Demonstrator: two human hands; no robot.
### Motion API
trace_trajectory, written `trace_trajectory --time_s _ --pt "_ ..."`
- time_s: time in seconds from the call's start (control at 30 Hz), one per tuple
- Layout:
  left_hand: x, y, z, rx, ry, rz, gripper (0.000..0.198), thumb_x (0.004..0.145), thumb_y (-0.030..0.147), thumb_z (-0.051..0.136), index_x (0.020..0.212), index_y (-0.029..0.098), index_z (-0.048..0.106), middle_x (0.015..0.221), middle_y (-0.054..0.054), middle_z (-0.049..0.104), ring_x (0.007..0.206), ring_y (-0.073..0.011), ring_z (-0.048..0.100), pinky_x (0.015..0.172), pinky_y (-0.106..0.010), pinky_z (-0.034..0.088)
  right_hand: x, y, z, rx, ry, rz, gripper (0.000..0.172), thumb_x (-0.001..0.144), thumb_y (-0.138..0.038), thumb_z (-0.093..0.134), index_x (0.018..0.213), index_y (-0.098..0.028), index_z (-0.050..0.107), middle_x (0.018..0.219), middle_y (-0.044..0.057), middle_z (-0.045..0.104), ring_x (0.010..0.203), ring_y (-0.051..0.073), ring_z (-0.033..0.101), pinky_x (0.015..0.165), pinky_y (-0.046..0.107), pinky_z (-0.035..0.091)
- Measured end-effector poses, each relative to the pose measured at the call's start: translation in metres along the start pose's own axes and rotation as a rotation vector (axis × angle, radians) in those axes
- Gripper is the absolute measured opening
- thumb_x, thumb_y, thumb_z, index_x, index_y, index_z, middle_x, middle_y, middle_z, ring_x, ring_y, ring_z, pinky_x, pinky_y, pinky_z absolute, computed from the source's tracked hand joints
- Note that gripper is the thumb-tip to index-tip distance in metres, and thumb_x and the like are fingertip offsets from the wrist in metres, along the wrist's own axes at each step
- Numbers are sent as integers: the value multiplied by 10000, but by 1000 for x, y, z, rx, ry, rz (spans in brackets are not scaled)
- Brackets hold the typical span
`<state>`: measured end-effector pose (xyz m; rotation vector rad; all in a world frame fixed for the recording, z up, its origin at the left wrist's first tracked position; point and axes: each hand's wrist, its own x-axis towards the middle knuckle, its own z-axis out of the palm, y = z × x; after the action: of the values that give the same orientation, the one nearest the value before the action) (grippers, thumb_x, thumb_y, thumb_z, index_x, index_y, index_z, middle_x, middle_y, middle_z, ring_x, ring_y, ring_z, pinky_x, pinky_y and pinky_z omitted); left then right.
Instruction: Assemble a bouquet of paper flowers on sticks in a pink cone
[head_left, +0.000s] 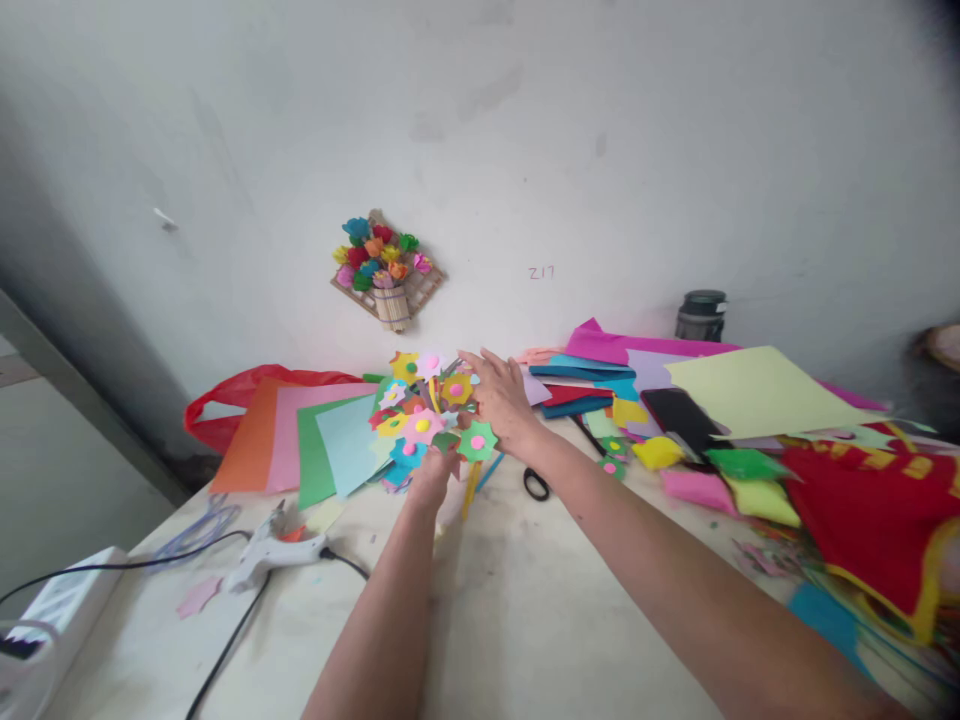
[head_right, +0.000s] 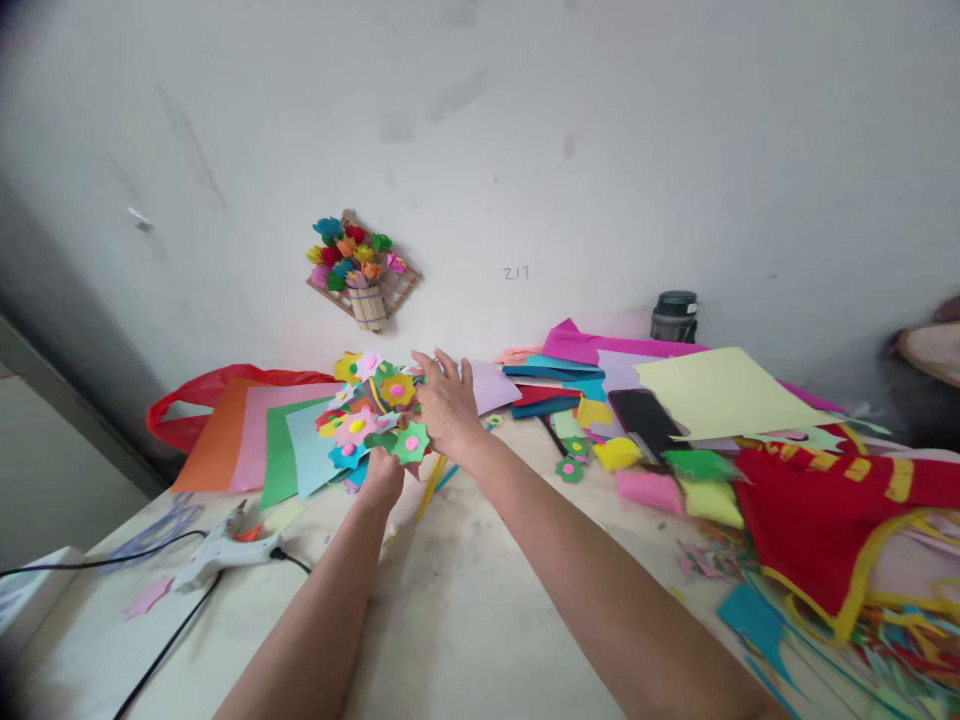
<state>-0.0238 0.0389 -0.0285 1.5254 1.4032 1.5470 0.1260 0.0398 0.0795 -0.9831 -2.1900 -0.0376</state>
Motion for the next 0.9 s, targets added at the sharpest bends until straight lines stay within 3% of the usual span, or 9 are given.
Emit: trace_trajectory --time_s 0.2,0.4,0.47,0.63,0.73,0.9 --pt "0 3 6 -237 41 -46 84 537 182 622 495 149 558 464 16 515 459 -98 454 461 -227 370 5 5 -22 190 59 57 185 655 -203 686 837 -212 712 1356 66 492 1262 277 414 1060 475 290" --pt "-1 9 6 -270 32 -82 206 501 176 634 360 157 484 409 3 473 482 -102 454 477 -233 355 8 12 -43 295 43 50 233 664 -195 668 886 -243 724 1031 22 695 1071 222 564 985 400 381" --pt "-2 11 7 -275 25 -91 179 491 168 621 366 155 492 421 1 478 491 -105 455 472 -233 347 9 10 -42 252 26 42 238 635 -209 703 868 -251 727 987 17 705 1067 233 554 981 421 370" --pt "-3 12 7 -248 37 -90 85 473 146 567 409 158 512 460 6 505 494 -109 455 476 -239 359 11 7 -26 103 -11 -3 77 627 -276 747 693 -251 716 1275 6 569 1254 307 380 1032 563 219" --pt "-3 10 4 -155 22 -57 45 500 152 544 456 163 546 503 1 545 534 -130 492 520 -249 393 13 9 -18 76 -19 -5 55 665 -302 722 705 -266 717 1333 -3 512 1300 328 303 1029 612 157" --pt "-2 6 -4 -49 22 -47 53 564 202 567 526 181 597 532 -15 573 604 -178 544 551 -270 415 12 10 -19 54 72 -48 66 684 -319 719 712 -259 726 1122 30 626 1090 278 445 949 478 305"
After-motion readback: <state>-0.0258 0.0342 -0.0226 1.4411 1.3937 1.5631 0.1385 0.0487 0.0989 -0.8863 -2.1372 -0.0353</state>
